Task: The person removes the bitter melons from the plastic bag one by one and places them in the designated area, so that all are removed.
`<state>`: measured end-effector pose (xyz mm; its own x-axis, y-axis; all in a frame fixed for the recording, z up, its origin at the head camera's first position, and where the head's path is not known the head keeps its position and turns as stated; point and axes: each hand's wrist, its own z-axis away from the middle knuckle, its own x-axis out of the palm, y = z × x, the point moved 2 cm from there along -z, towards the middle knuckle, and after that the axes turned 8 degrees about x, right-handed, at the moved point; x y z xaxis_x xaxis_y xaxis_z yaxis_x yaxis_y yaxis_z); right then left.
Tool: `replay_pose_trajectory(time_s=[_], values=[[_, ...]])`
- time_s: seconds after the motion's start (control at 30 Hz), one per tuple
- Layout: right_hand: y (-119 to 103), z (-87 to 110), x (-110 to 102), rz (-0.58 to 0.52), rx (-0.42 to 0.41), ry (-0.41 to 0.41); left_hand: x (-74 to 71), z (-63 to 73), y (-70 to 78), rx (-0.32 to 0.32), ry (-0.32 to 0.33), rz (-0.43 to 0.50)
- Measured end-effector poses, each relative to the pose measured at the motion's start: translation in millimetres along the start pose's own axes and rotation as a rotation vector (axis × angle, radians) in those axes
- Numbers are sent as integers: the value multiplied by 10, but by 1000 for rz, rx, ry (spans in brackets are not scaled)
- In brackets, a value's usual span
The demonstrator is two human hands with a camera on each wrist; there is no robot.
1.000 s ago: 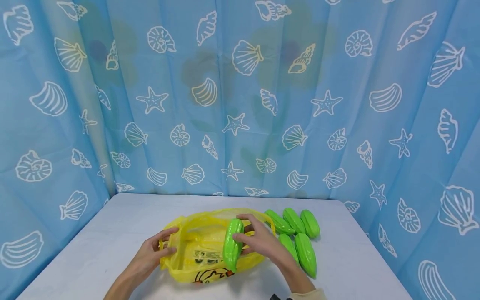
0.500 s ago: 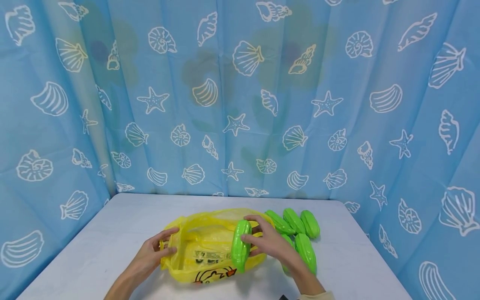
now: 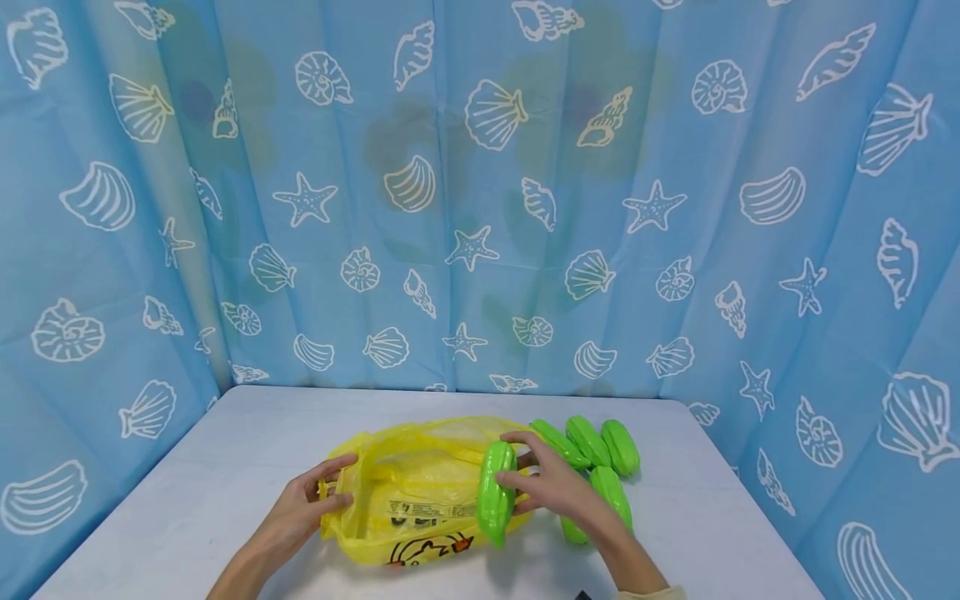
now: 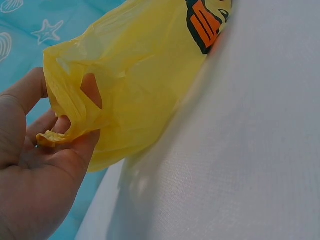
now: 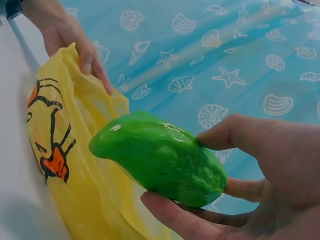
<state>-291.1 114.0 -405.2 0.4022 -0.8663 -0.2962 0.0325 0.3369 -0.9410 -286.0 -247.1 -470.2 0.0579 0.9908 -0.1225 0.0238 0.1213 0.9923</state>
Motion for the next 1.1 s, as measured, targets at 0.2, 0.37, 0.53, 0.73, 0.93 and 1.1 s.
replay_pose_trajectory(time_s=[0.2,0.37,0.53,0.73,0.93,1.1], values=[[32,37,-47,19,6,-5,-4,0,-9,-3,10,-13],[70,66,-112,35,10,-11,-5,-5,-8,-11,7,-16],[96,73,-178,35,20,-17,-3,-8,-4,-11,3,-17],[127,104,-237,31,46,-13,13,10,8,-12,20,-30],[166,149,-317,13,61,-23,22,20,14,-14,28,-30],[200,170,-403,33,83,-4,23,11,21,-8,15,-16]])
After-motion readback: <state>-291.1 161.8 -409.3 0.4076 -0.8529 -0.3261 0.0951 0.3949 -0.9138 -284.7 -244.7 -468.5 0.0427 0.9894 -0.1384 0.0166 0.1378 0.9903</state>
